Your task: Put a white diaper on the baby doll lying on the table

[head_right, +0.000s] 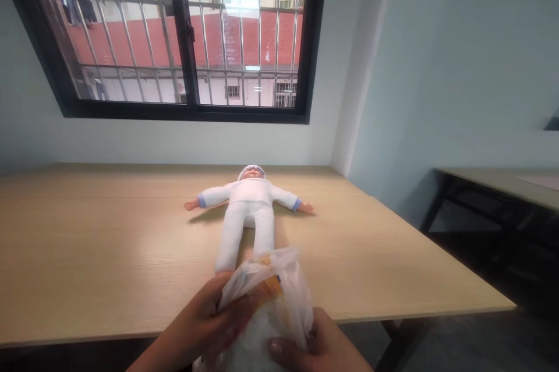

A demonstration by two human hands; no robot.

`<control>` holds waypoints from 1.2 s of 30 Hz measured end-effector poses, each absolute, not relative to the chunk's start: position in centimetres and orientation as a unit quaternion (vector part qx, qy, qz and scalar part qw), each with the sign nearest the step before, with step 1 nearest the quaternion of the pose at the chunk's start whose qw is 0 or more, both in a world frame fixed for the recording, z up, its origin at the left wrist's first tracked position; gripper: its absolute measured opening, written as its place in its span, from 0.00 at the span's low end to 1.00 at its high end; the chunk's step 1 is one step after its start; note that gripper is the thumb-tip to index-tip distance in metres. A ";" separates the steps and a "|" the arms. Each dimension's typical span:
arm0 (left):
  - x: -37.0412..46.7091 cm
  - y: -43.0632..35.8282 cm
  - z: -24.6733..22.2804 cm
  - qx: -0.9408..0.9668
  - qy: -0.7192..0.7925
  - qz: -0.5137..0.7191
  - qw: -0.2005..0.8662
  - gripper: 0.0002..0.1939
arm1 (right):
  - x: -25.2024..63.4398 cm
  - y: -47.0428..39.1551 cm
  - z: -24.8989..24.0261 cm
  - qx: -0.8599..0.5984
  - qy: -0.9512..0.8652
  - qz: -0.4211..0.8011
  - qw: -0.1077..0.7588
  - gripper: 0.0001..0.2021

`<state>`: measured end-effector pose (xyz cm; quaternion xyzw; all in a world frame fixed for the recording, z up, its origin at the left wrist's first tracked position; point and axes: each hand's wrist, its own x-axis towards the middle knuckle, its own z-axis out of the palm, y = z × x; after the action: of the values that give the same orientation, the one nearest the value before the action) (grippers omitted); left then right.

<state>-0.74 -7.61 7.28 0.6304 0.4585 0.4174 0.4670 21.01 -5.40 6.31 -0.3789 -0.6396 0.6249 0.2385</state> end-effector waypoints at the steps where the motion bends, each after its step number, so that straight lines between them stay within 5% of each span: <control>1: -0.8 -7.5 7.3 0.632 0.460 0.423 0.458 0.21 | 21.2 -5.4 6.4 -0.390 -0.637 0.618 0.246 0.28; 13: -2.4 -6.9 6.5 0.552 0.372 0.499 0.555 0.24 | 21.9 -4.6 4.7 -0.487 -0.623 0.511 0.337 0.31; 21: -4.2 -5.2 5.6 0.440 0.493 0.643 0.388 0.19 | 23.6 -2.8 4.4 -0.497 -0.518 0.561 0.411 0.33; 29: -4.0 -3.9 3.6 0.263 0.424 0.681 0.536 0.34 | 19.2 0.9 1.9 -0.362 -0.377 0.726 0.446 0.32; 36: -3.0 -4.1 4.0 0.134 0.301 0.595 0.733 0.16 | 17.5 0.1 3.1 -0.293 -0.277 0.792 0.459 0.26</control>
<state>-3.00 -4.14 4.01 0.1337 0.3013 0.5954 0.7327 17.55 0.05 3.10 -0.2933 -0.2774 0.7917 0.4586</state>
